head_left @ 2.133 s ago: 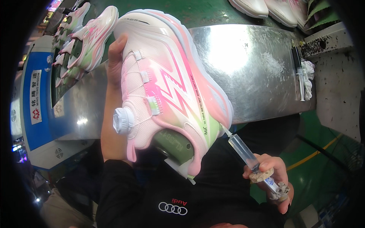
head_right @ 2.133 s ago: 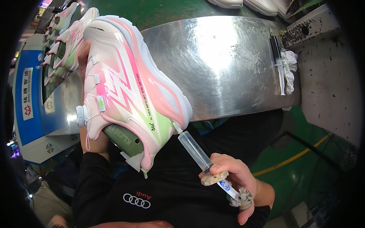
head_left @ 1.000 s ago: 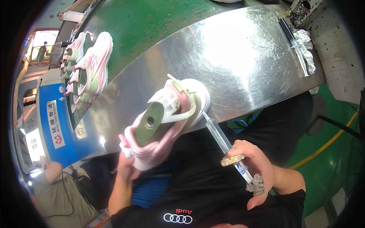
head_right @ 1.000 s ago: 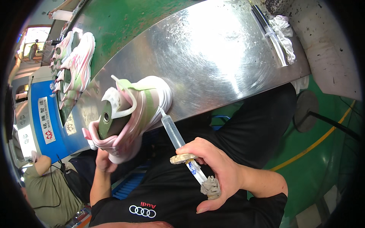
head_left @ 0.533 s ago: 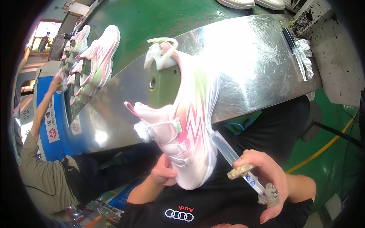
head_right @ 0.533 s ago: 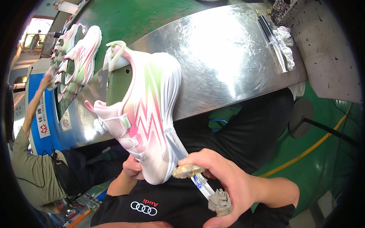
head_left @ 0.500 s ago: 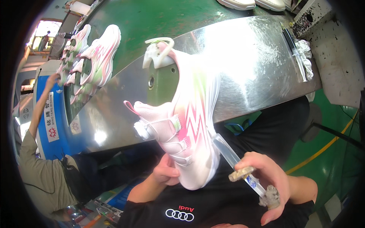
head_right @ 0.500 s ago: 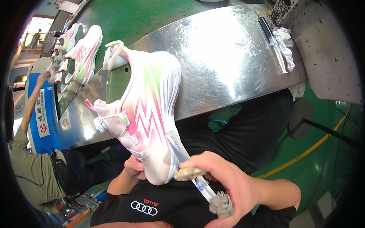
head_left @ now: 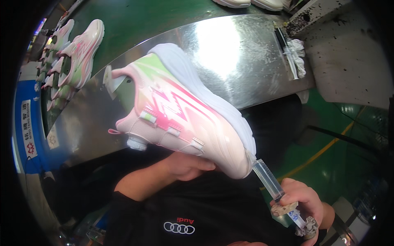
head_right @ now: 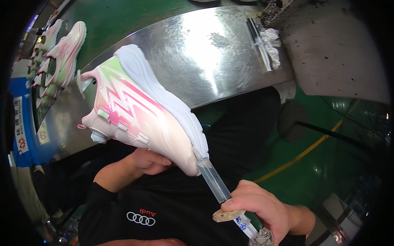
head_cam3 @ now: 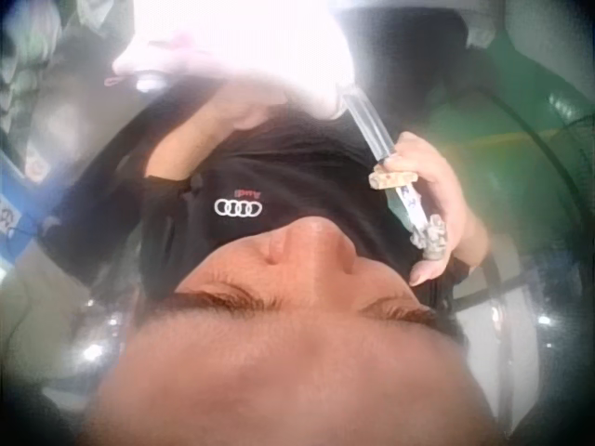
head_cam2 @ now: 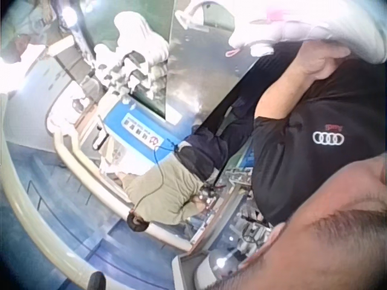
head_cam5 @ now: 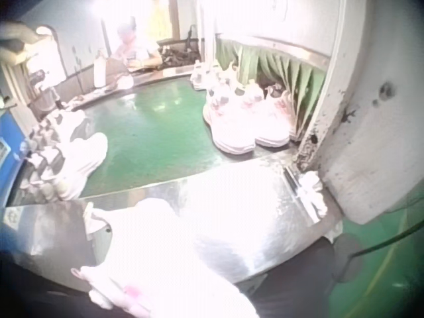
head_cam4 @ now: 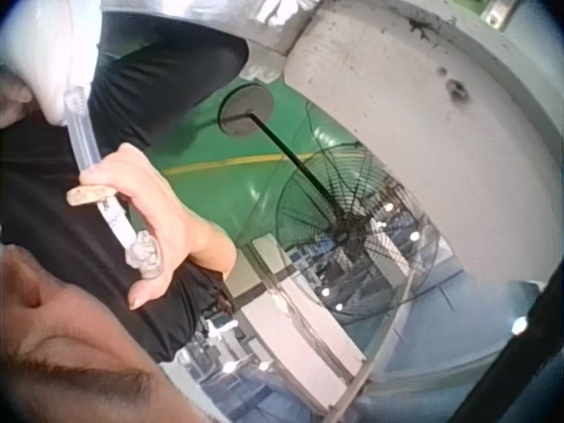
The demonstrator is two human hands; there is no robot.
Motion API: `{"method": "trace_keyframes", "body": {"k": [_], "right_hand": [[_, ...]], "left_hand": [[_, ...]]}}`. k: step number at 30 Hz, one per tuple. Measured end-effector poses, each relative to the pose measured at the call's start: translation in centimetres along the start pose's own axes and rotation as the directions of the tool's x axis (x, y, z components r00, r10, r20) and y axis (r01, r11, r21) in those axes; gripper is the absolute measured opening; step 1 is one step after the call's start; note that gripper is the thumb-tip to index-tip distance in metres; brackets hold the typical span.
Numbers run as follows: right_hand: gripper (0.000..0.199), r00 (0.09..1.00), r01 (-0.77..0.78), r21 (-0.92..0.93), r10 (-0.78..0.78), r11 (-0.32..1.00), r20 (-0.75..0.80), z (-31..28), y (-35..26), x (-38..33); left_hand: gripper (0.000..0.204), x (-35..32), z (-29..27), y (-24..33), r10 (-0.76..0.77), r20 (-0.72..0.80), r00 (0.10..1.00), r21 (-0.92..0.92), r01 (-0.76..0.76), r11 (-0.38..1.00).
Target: The person fills a syringe with liquid from a bottle and wipes the syringe with a cloth. The person then picks up sneakers from a conveyor belt one at a time, applies the liquid along the seams of the shoes using the syringe, and places them back on the conveyor belt.
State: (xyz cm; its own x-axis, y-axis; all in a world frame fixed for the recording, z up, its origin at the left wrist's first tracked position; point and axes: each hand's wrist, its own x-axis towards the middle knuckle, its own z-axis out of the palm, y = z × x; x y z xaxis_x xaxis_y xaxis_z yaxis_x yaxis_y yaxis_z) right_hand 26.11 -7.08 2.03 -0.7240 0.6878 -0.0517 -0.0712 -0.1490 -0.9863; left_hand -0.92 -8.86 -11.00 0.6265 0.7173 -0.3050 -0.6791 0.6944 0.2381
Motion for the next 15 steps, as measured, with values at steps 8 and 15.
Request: {"method": "trace_keyframes", "body": {"k": [8,15], "right_hand": [[0.089,0.992,0.061,-0.088,-0.070,0.994,-0.102,-0.2,-0.8,-2.2],[0.088,0.985,0.103,-0.262,-0.136,0.960,-0.110,-0.2,-0.5,-3.1]], "left_hand": [[0.042,3.4,0.8,0.2,-0.039,0.063,0.997,0.033,0.037,0.999],[0.035,5.1,1.5,0.3,0.000,0.109,0.994,0.031,-0.003,1.000]]}}
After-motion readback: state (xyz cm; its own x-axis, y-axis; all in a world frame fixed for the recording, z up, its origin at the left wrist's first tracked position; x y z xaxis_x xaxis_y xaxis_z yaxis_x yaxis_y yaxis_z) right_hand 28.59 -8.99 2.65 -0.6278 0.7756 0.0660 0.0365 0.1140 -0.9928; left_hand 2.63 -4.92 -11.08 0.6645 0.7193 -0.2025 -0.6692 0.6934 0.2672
